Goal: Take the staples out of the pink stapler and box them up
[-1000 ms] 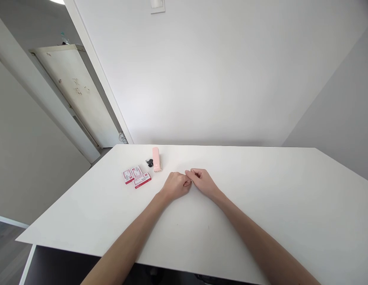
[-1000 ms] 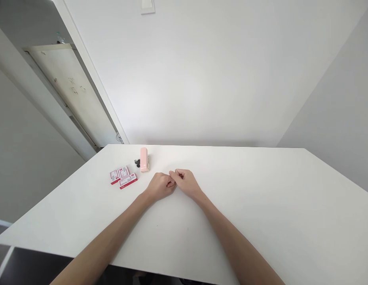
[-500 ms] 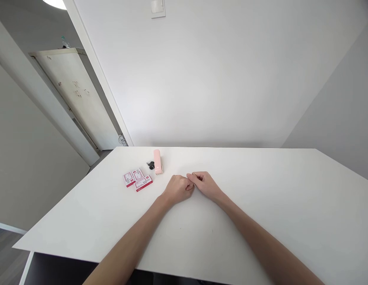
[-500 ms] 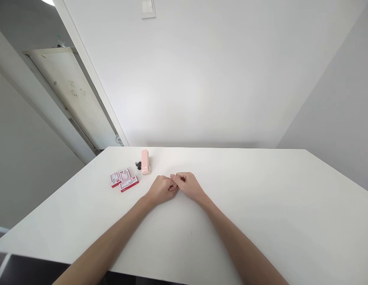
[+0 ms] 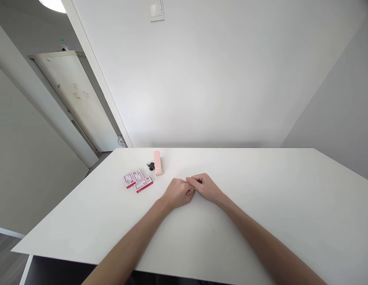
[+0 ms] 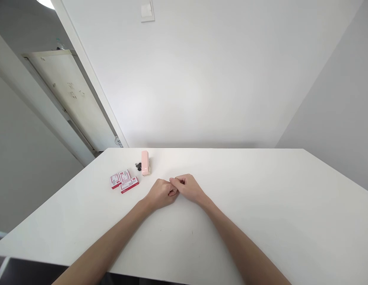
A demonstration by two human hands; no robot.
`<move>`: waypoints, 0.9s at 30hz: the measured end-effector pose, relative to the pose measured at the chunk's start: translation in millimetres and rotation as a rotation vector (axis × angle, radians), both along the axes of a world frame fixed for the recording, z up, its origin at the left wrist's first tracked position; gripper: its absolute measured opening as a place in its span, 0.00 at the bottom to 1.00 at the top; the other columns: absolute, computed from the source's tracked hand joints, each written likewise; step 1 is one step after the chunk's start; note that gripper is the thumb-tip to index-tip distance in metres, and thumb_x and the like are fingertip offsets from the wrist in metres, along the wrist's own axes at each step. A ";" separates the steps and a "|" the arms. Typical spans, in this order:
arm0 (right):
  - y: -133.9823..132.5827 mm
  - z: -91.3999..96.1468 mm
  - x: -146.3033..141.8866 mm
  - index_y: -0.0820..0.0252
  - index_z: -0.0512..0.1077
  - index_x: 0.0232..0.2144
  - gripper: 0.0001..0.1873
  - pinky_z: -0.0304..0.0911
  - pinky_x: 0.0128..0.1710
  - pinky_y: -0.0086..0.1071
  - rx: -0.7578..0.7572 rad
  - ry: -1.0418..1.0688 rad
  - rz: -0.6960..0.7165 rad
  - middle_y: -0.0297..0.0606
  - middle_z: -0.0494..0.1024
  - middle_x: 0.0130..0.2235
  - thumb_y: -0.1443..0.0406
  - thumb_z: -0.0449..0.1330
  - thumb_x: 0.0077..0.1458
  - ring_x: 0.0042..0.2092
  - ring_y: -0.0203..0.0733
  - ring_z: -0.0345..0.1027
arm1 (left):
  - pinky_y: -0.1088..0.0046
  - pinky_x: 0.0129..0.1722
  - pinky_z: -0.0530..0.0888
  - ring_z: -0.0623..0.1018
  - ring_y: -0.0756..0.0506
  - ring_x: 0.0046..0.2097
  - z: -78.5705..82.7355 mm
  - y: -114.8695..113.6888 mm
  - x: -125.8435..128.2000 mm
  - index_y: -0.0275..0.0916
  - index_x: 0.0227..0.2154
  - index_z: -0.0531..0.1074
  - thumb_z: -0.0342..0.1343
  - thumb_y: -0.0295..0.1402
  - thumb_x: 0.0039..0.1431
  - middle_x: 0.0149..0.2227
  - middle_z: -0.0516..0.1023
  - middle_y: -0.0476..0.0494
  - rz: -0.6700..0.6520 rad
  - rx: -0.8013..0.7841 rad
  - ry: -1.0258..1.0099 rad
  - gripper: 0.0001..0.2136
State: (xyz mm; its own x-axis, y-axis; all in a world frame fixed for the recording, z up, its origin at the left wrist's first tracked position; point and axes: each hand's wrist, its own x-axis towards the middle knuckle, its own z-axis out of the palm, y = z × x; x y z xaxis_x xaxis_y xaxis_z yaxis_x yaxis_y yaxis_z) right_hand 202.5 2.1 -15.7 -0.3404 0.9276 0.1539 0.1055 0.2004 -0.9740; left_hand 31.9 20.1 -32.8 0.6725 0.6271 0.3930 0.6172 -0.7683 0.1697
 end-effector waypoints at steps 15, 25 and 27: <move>-2.5 0.6 1.7 0.58 0.62 0.15 0.26 0.50 0.28 0.33 0.007 -0.016 0.058 0.33 0.73 0.21 0.57 0.55 0.64 0.26 0.36 0.56 | 0.68 0.24 0.47 0.54 0.50 0.20 -2.6 -3.4 -1.3 0.41 0.18 0.49 0.48 0.24 0.54 0.17 0.50 0.53 -0.028 0.111 0.025 0.15; -3.4 1.2 1.7 0.58 0.63 0.13 0.26 0.53 0.28 0.32 0.023 -0.010 0.073 0.33 0.76 0.21 0.60 0.55 0.63 0.25 0.36 0.61 | 0.68 0.24 0.47 0.55 0.50 0.19 -6.7 -3.4 -2.7 0.41 0.18 0.50 0.48 0.23 0.52 0.16 0.53 0.53 -0.044 0.163 0.033 0.14; -2.8 0.2 1.9 0.58 0.62 0.13 0.26 0.52 0.28 0.32 0.028 -0.017 0.069 0.33 0.75 0.21 0.60 0.55 0.63 0.25 0.35 0.60 | 0.68 0.24 0.47 0.55 0.50 0.19 -7.3 -3.3 -2.7 0.41 0.17 0.51 0.48 0.23 0.52 0.16 0.54 0.53 -0.046 0.167 0.036 0.14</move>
State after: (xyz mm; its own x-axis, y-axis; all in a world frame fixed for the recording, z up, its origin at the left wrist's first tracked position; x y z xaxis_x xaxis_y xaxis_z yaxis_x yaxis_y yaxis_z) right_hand 204.4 -0.7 -15.5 -0.4065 0.8971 0.1732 0.1071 0.2351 -0.9661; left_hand 29.2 16.9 -40.0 0.7147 0.5233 0.4641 0.5841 -0.8116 0.0155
